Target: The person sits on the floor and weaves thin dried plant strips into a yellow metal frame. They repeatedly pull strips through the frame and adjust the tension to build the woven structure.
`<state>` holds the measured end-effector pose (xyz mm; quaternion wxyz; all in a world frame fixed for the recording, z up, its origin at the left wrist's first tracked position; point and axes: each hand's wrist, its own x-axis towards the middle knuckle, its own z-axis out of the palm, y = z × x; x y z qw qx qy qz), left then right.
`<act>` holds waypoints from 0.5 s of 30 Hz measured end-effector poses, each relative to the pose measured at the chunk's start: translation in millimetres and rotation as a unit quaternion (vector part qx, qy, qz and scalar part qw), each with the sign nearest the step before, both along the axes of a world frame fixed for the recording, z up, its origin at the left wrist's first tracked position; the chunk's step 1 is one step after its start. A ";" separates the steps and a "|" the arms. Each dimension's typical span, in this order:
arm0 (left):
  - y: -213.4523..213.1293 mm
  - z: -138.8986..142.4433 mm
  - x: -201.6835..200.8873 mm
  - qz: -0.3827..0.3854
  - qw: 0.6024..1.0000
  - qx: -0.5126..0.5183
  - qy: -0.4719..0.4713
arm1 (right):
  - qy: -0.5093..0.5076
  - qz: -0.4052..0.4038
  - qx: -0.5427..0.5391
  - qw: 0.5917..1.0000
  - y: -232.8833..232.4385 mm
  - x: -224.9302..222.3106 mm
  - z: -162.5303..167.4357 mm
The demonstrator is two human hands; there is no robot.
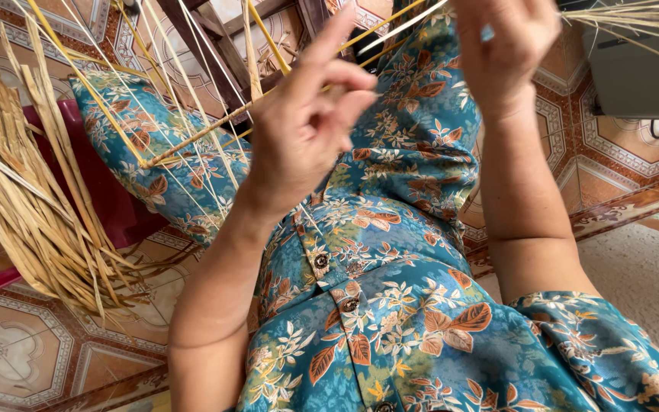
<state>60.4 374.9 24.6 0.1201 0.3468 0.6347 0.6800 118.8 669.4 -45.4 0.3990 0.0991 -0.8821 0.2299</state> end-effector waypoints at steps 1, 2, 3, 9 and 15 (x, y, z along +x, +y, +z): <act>11.5 0.3 -3.6 0.000 1.000 -0.004 0.014 | -0.002 0.043 0.012 0.999 -19.7 -0.7 13.2; 20.7 0.7 -6.2 -0.001 1.000 -0.008 0.025 | -0.019 0.044 0.007 0.999 -32.5 -1.9 25.4; 23.9 2.3 -6.3 0.004 0.999 -0.009 0.035 | -0.037 0.044 0.002 0.998 -41.9 -2.4 33.7; 1.3 26.3 -18.7 0.102 0.992 0.035 0.058 | -0.091 -0.064 -0.029 0.993 2.9 -10.5 -4.3; -77.8 50.2 -29.9 0.192 0.976 0.105 -0.006 | -0.058 -0.113 -0.005 0.992 84.5 3.5 -72.1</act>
